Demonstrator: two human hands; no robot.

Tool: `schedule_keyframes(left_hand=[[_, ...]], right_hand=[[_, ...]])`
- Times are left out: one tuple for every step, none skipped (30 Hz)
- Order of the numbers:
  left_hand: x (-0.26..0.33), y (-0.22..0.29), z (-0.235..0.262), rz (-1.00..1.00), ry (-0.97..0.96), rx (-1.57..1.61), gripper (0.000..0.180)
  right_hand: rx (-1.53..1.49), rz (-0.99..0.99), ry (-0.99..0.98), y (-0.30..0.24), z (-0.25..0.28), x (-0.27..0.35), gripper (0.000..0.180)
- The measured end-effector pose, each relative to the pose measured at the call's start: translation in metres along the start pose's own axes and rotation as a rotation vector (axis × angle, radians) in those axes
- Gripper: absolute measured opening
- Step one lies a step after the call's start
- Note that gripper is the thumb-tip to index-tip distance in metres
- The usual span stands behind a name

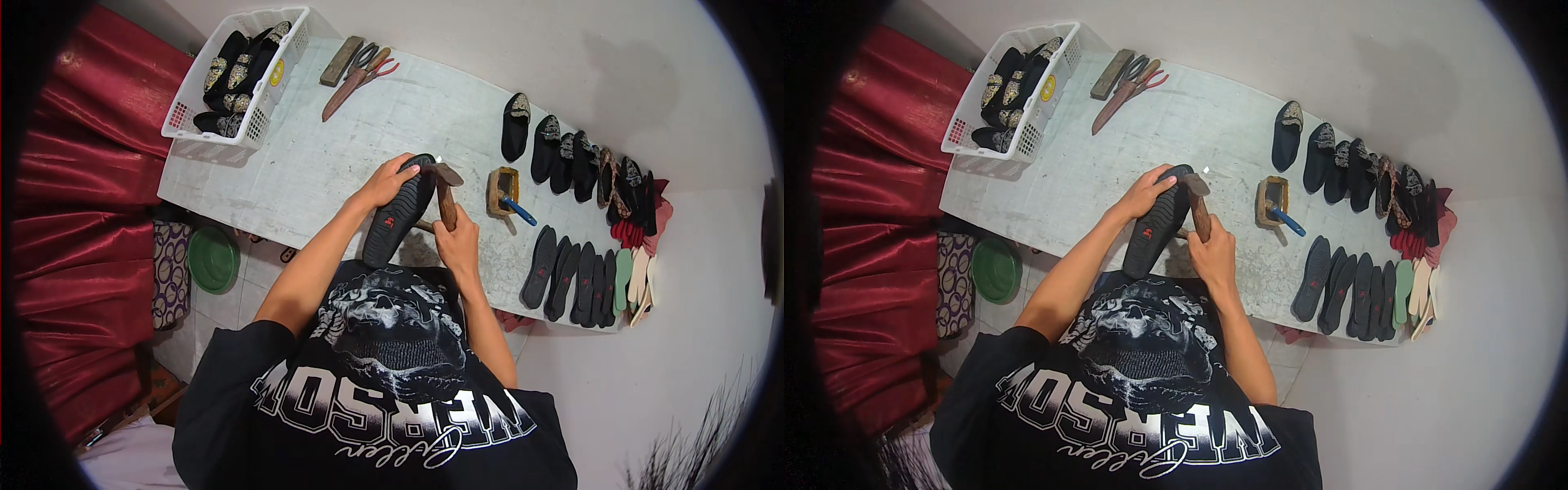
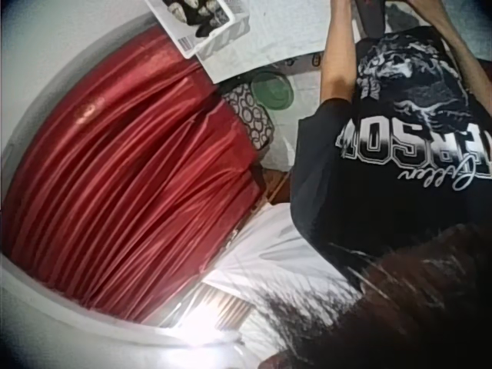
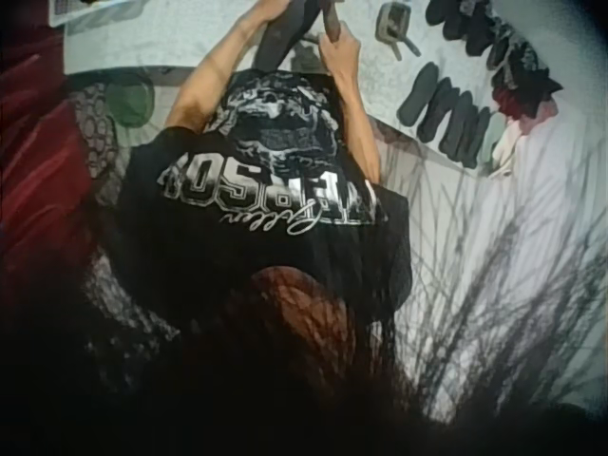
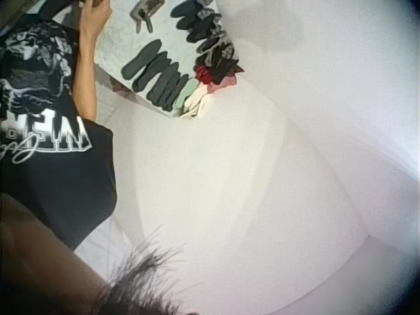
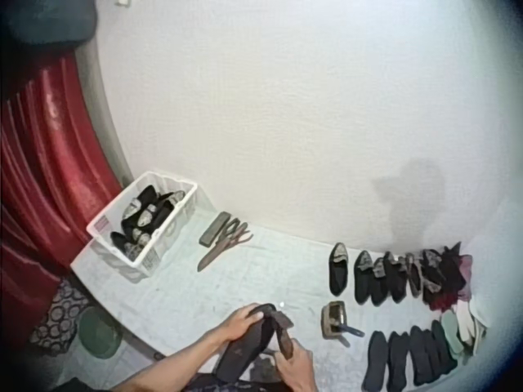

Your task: The person is assembling shoe components, applying adhesive to a sole and hammering it onto the upper.

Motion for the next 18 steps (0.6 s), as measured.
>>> schedule_keyframes(left_hand=[[0.001,0.004,0.0,0.005,0.012,-0.024,0.044],[0.002,0.005,0.0,0.009,0.023,-0.047,0.045],[0.003,0.005,0.0,0.009,0.024,-0.047,0.045],[0.003,0.005,0.0,0.01,0.038,-0.03,0.045],[0.003,0.004,0.0,0.011,0.052,-0.014,0.046],[0.004,0.005,-0.001,0.013,0.05,-0.014,0.046],[0.003,0.006,-0.001,0.012,0.057,-0.009,0.043],[0.003,0.007,-0.001,0.011,0.065,-0.003,0.04],[0.001,0.004,-0.001,0.012,0.064,-0.003,0.04],[0.0,0.001,0.001,-0.024,0.071,-0.014,0.04],[-0.001,-0.001,0.001,-0.06,0.078,-0.025,0.039],[-0.001,0.0,0.001,-0.059,0.076,-0.026,0.039],[-0.001,0.0,0.0,-0.045,0.069,-0.009,0.039],[-0.002,0.001,0.0,-0.032,0.062,0.007,0.039],[-0.002,0.003,0.0,-0.032,0.062,0.008,0.039],[-0.001,0.004,0.001,0.018,0.033,0.027,0.044],[-0.001,0.004,0.0,0.068,0.004,0.047,0.05],[-0.002,0.003,0.002,0.068,0.006,0.046,0.05]], right_hand=[[-0.001,-0.001,-0.001,-0.001,0.0,0.001,0.023],[0.003,-0.006,0.0,-0.002,0.002,0.004,0.024],[0.007,-0.009,0.001,-0.004,0.003,0.006,0.024],[0.007,-0.009,0.0,-0.004,0.003,0.008,0.024],[0.039,-0.002,-0.016,-0.002,0.003,0.012,0.024],[0.071,0.001,-0.031,0.0,0.003,0.016,0.023],[0.072,-0.002,-0.03,0.003,0.003,0.02,0.023],[0.068,0.025,-0.019,0.005,0.002,0.023,0.023],[0.065,0.055,-0.008,0.005,0.001,0.026,0.023],[0.065,0.054,-0.009,0.005,0.002,0.028,0.023],[0.065,0.034,-0.037,0.006,0.002,0.03,0.023],[0.065,0.012,-0.062,0.008,0.001,0.032,0.023],[0.065,0.01,-0.061,0.008,0.0,0.034,0.023],[0.044,0.022,-0.054,0.008,0.0,0.037,0.023],[0.024,0.035,-0.047,0.008,0.0,0.039,0.023],[0.024,0.034,-0.047,0.009,0.001,0.041,0.023],[0.08,0.067,-0.068,0.01,0.001,0.042,0.022],[0.134,0.101,-0.091,0.01,0.001,0.045,0.022]])
Point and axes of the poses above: each hand's wrist, its own x-axis away from the middle knuckle, its own z-axis out of the back of the hand, y = z × x, the point moved 4 cm from there along -x, towards the middle knuckle, and after that the axes turned 14 degrees about y, right-handed, at the moved point
